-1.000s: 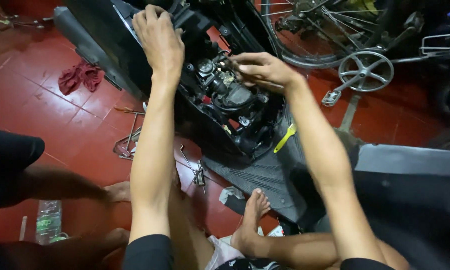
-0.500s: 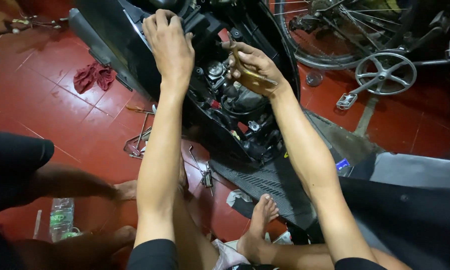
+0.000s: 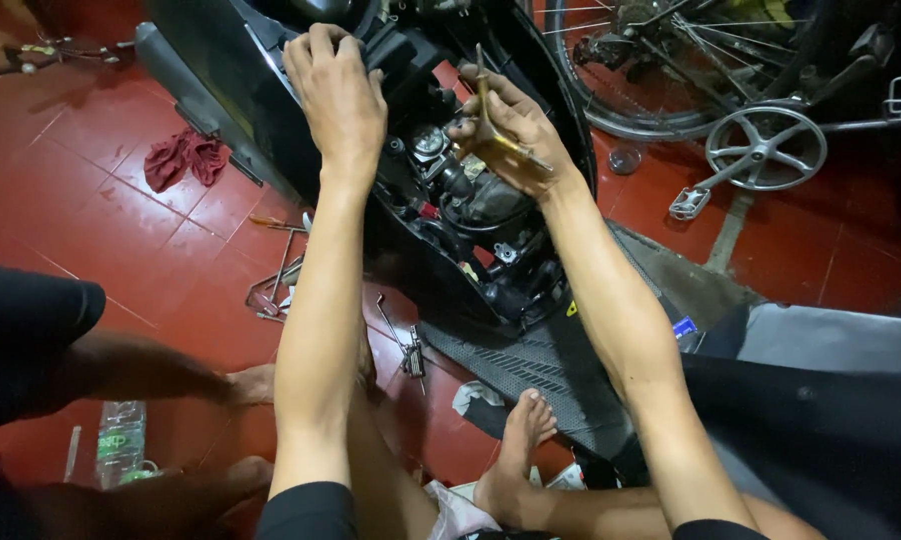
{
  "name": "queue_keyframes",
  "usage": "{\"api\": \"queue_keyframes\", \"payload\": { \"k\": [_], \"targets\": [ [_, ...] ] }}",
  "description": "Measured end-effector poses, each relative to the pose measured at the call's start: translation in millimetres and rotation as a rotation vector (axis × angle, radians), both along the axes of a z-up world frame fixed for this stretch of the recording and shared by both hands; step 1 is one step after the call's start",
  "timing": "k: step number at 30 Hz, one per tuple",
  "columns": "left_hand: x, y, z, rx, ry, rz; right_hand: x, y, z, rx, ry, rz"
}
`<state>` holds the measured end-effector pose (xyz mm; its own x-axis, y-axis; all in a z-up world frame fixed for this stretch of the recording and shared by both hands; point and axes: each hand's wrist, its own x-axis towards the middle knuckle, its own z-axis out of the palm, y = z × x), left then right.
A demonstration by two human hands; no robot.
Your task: Cleaning and adjusting internal components of a motorcycle using a brush and small tools.
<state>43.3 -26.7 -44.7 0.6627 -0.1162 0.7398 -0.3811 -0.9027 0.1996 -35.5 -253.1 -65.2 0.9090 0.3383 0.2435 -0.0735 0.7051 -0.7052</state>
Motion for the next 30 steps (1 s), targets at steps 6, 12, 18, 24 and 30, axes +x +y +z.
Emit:
{"api": "queue_keyframes", "payload": {
  "k": [6,12,18,24,30],
  "targets": [
    [0.6,-0.6,0.2,0.005,0.016,0.013,1.7,-0.1,-2.0,0.106,-0.081,-0.022],
    [4.3,1.2,-2.4,-0.025,0.01,-0.001,-1.7,10.3,24.3,-1.039,-0.15,-0.407],
    [9.9,4.9,-3.0,-0.096,0.039,-0.067,31.5,10.7,1.0,-1.123,-0.037,-0.503],
    [13.0,5.5,-2.1,-0.059,0.023,-0.053,25.9,26.6,5.1,-0.957,-0.467,-0.723],
    [5.9,5.4,2.0,-0.072,0.027,-0.074,28.9,50.8,-3.7,-0.866,-0.607,-0.935]
  ]
}}
